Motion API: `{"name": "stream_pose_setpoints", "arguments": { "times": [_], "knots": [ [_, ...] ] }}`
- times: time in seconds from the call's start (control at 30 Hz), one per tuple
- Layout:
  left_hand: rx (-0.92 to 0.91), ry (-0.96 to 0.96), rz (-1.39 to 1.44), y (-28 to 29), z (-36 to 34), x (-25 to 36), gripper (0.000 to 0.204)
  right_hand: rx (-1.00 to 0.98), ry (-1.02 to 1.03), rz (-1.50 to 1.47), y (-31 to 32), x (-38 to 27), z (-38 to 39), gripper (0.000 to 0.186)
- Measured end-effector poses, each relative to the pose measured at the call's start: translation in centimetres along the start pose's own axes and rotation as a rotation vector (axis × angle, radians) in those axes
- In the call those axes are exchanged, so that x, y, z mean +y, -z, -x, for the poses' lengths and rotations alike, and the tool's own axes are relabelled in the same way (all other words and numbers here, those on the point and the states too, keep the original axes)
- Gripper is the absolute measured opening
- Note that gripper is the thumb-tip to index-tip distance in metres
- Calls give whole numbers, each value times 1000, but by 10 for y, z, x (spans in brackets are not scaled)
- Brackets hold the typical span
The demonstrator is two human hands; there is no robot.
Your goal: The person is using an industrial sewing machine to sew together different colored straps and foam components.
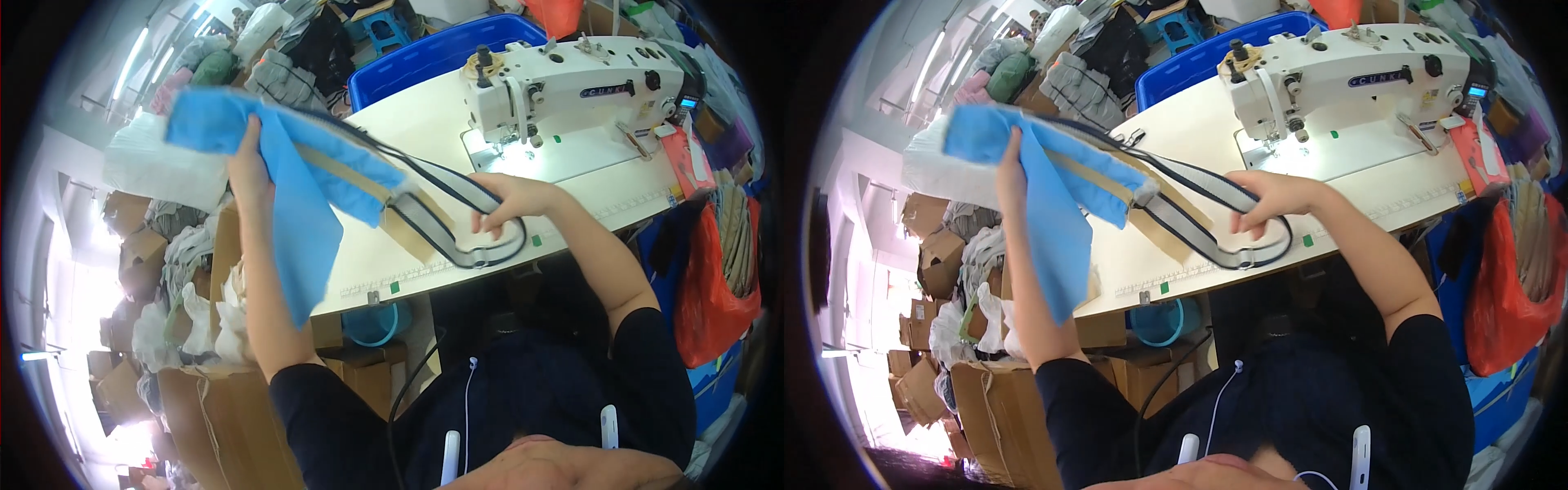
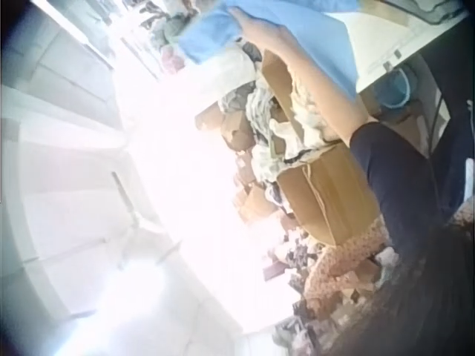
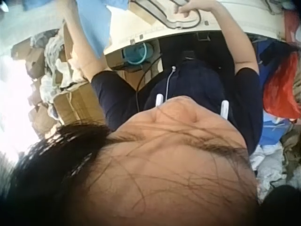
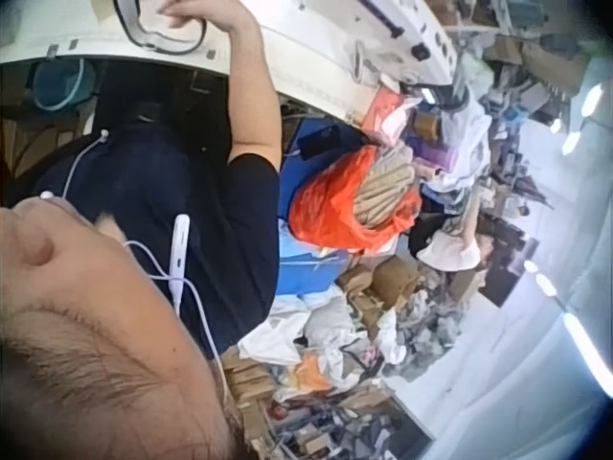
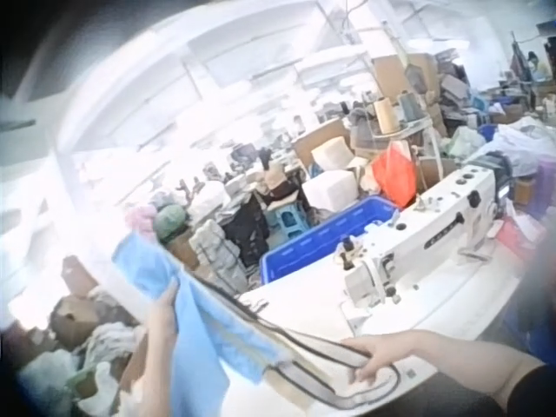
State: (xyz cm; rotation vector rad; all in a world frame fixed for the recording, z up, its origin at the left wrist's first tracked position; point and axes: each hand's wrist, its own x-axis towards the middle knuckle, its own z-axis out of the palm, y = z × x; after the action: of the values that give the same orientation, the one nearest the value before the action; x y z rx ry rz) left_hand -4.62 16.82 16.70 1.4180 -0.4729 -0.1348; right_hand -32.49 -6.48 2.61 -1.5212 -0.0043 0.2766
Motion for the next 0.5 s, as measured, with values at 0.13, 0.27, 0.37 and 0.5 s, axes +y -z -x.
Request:
{"name": "stream_pose_setpoints", "arguments": {
  "times": [0.13, 0.27, 0.37, 0.5],
  "knots": [
    [322, 190, -229, 208, -7, -194, 34, 56, -71, 383, -9, 1, -3, 79],
    [329, 224, -90, 190, 58, -260, 26, 201, -284, 855, -1, 8, -4, 81],
    [314, 301, -164, 194, 72, -244, 26, 239, -304, 924, 7, 15, -22, 67],
    [326, 388, -286, 177, 96, -221, 27, 416, 169, 627, -14, -45, -67, 48]
  ]
}}
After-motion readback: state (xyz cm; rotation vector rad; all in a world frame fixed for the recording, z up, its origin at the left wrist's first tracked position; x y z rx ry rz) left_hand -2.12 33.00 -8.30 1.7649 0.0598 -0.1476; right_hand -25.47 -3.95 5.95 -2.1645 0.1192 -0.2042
